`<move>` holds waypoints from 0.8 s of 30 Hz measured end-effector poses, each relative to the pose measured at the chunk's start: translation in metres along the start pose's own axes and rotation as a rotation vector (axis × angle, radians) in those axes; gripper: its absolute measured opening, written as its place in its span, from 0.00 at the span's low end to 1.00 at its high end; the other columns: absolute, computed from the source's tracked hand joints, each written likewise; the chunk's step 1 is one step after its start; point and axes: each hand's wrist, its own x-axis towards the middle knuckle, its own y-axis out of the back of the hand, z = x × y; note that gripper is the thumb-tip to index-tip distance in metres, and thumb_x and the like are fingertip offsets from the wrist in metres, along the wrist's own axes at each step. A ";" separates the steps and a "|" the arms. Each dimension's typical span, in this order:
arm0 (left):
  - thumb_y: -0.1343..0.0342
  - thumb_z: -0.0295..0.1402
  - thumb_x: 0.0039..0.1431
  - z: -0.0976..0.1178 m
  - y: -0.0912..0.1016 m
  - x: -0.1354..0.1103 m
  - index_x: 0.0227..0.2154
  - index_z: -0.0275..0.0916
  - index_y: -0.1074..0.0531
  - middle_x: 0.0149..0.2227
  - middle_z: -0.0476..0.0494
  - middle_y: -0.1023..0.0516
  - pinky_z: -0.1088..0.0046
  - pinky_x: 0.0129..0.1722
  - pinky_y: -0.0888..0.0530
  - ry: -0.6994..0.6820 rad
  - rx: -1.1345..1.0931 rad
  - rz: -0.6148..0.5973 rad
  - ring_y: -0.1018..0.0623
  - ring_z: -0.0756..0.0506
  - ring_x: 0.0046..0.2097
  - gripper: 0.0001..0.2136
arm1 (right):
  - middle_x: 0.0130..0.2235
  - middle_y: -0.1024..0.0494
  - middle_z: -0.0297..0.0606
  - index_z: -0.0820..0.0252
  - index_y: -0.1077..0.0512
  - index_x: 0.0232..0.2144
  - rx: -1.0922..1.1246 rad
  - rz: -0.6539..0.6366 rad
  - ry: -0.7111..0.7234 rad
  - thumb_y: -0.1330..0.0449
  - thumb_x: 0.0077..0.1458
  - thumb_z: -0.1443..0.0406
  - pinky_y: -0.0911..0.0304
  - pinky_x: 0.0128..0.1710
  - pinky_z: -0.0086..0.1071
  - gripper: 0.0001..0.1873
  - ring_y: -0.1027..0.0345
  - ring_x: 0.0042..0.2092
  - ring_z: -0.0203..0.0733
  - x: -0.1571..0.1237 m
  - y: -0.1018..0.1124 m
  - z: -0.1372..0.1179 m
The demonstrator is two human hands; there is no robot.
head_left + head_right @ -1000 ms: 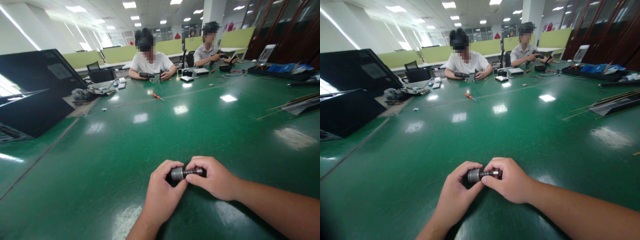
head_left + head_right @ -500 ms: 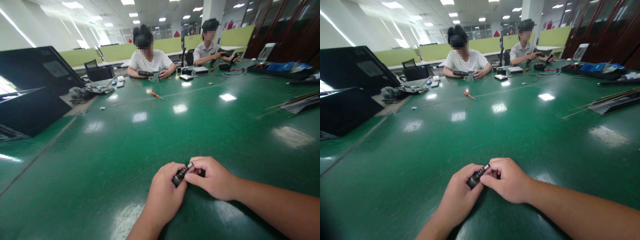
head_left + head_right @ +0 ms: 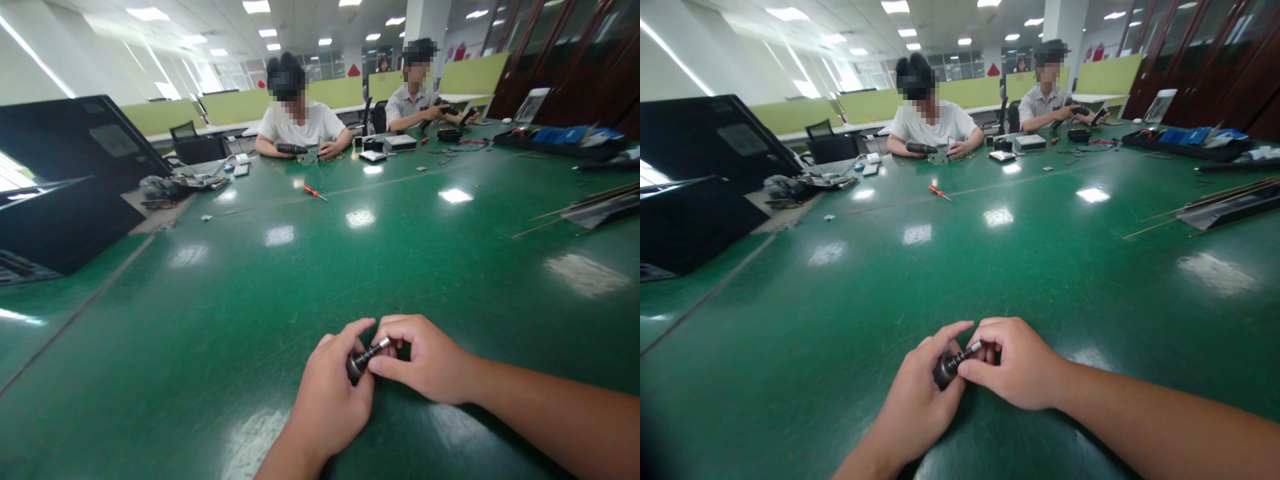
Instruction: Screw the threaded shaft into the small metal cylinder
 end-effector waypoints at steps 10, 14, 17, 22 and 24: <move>0.47 0.23 0.48 0.007 0.002 -0.003 0.58 0.46 0.40 0.36 0.51 0.26 0.67 0.38 0.29 -0.061 -0.029 0.046 0.25 0.45 0.35 0.31 | 0.29 0.25 0.34 0.59 0.21 0.30 0.033 0.024 0.042 0.35 0.55 0.61 0.42 0.34 0.31 0.08 0.33 0.32 0.37 0.001 0.003 0.003; 0.43 0.29 0.57 0.008 0.007 0.002 0.46 0.43 0.31 0.34 0.50 0.25 0.71 0.35 0.28 0.026 -0.196 0.175 0.24 0.47 0.34 0.13 | 0.28 0.29 0.32 0.60 0.22 0.29 0.100 0.079 0.027 0.36 0.56 0.60 0.44 0.32 0.31 0.08 0.37 0.31 0.36 0.002 0.004 0.006; 0.38 0.34 0.55 0.005 0.009 0.004 0.39 0.41 0.28 0.33 0.49 0.22 0.71 0.33 0.28 0.106 -0.249 0.238 0.22 0.46 0.35 0.09 | 0.27 0.31 0.32 0.60 0.24 0.29 0.165 0.132 -0.016 0.36 0.56 0.59 0.44 0.32 0.31 0.10 0.39 0.31 0.36 0.003 0.003 0.009; 0.33 0.34 0.51 0.000 0.008 0.006 0.38 0.41 0.24 0.35 0.47 0.19 0.68 0.38 0.26 0.147 -0.304 0.272 0.20 0.44 0.37 0.12 | 0.27 0.31 0.32 0.60 0.26 0.29 0.290 0.196 -0.066 0.36 0.56 0.57 0.43 0.32 0.31 0.12 0.38 0.31 0.37 0.004 0.001 0.011; 0.33 0.34 0.50 -0.001 0.008 0.007 0.38 0.41 0.24 0.36 0.47 0.19 0.69 0.38 0.25 0.153 -0.323 0.306 0.20 0.44 0.37 0.12 | 0.27 0.31 0.31 0.60 0.27 0.28 0.354 0.208 -0.076 0.37 0.56 0.57 0.43 0.32 0.31 0.12 0.39 0.30 0.36 0.005 0.001 0.011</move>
